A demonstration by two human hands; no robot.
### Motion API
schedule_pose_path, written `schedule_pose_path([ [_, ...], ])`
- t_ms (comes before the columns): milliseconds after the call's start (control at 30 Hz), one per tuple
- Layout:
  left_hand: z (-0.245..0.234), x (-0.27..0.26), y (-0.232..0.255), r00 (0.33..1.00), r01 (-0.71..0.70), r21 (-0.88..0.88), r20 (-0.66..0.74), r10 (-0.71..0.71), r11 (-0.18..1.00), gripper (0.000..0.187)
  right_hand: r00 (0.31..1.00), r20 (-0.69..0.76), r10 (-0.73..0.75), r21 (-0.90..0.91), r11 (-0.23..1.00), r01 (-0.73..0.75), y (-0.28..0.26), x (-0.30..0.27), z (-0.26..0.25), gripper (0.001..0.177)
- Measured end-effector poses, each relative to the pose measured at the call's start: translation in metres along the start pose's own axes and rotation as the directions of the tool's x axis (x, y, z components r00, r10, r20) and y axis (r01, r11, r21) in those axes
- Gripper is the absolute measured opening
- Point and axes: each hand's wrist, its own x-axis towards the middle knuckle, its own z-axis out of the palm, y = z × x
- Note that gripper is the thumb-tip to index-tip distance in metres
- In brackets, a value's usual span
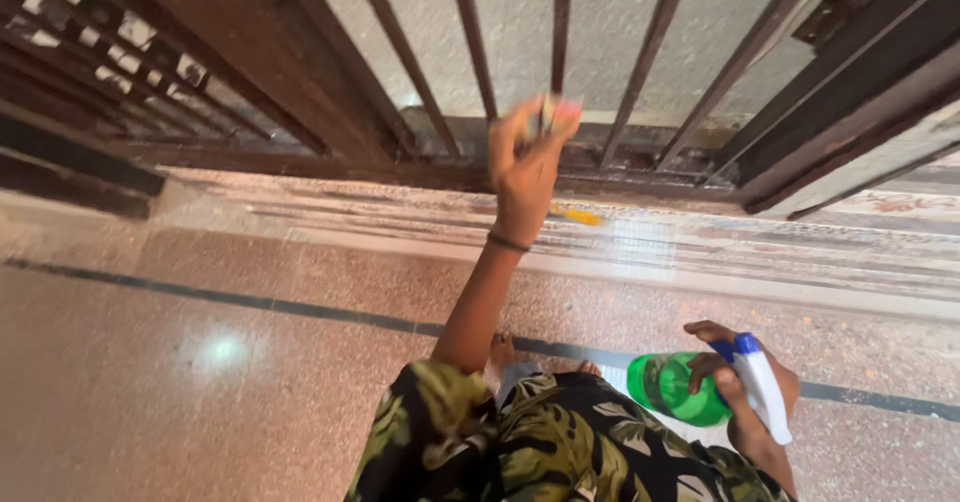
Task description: The person wipes the metal bars and frame of a gate using a cloth while holding a spray bottle in the other hand.
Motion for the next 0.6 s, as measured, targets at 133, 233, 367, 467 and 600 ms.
schedule_pose_path([
  [133, -0.02, -0.053, -0.019, 0.96, 0.083, 0.127, 0.256, -0.113, 0.988, 0.03, 1.0, -0.027, -0.013, -0.02, 1.0, 0.012, -0.003, -0.001, 0.005, 0.065],
  [233, -0.035, -0.05, -0.018, 0.985, 0.034, 0.137, 0.162, -0.056, 0.99, 0.032, 0.998, -0.054, -0.032, -0.001, 0.999, 0.032, -0.005, -0.005, 0.006, 0.066],
  [367, -0.009, -0.018, 0.004, 0.957, -0.277, -0.003, -0.086, 0.276, 0.961, 0.052, 0.991, -0.106, -0.085, -0.041, 0.996, 0.081, -0.006, -0.009, 0.011, 0.066],
  [467, 0.067, 0.01, 0.012, 0.943, -0.307, -0.072, 0.114, 0.313, 0.949, 0.065, 0.99, -0.139, 0.02, -0.099, 0.995, -0.034, -0.007, -0.017, 0.015, 0.067],
  [600, 0.082, -0.017, -0.008, 0.923, -0.37, 0.054, 0.137, 0.36, 0.927, 0.069, 0.993, -0.119, -0.02, -0.073, 0.997, 0.011, -0.011, -0.013, 0.024, 0.066],
])
